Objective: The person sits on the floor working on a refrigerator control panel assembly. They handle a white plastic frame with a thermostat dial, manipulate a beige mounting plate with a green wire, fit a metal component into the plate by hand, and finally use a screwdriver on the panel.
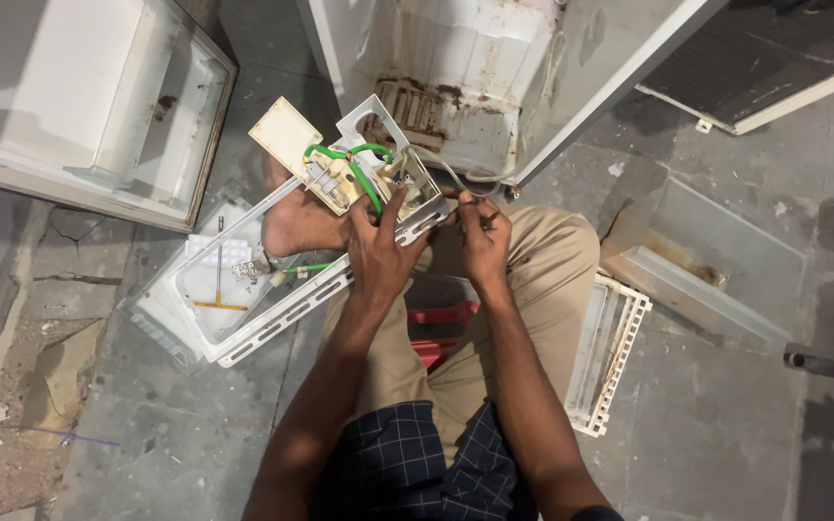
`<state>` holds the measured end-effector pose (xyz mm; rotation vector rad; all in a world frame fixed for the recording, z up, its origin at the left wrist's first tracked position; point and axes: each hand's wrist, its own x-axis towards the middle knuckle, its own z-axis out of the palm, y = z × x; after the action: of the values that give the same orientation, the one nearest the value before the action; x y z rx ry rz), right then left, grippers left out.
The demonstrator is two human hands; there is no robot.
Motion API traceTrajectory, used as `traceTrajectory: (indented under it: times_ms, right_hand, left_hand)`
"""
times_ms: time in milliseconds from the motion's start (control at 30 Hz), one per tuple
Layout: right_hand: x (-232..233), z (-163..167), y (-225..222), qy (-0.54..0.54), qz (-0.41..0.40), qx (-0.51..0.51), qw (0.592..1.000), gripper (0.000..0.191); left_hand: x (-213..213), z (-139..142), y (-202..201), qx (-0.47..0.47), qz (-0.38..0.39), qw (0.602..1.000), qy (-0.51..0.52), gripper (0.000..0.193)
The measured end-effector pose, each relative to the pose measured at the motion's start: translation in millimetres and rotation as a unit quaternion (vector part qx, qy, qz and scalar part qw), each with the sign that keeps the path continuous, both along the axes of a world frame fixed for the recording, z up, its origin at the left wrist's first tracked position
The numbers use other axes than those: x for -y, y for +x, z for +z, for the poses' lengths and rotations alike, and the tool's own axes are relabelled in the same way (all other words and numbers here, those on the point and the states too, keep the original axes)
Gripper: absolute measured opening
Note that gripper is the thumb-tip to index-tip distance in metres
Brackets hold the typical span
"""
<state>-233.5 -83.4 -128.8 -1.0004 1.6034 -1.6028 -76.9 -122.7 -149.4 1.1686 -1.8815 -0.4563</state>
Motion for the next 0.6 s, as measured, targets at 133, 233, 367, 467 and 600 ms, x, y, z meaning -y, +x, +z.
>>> traceTrajectory:
  times_ms: [133, 233, 367, 467, 600]
  right_hand:
    - [2, 5, 2, -0.002, -0.009, -0.026, 1.000, 0.033]
    - [1, 6, 2, -0.002, -0.023, -0.026, 0.999, 0.034]
    - [0, 4, 3, 0.001, -0.048, 0.016, 0.999, 0.036]
    - [1, -1, 1, 0.006, -0.058, 0.017, 0.998, 0.038]
    - [0, -6, 0, 0.013, -0.074, 0.037, 0.997, 0.033]
  left_hand:
    - [-3, -7, -1, -0.010, -0.001, 1.000, 0.002, 0.074]
    - [-8, -12, -2, 0.006, 0.004, 1.000, 0.000, 0.068]
    - [-13, -16, 0, 0.041, 0.001, 0.998, -0.049, 0.057]
    - [-14, -19, 1, 0.042, -0.007, 0.998, -0.056, 0.054]
    - [-16, -19, 0, 0.045, -0.010, 0.998, -0.048, 0.051]
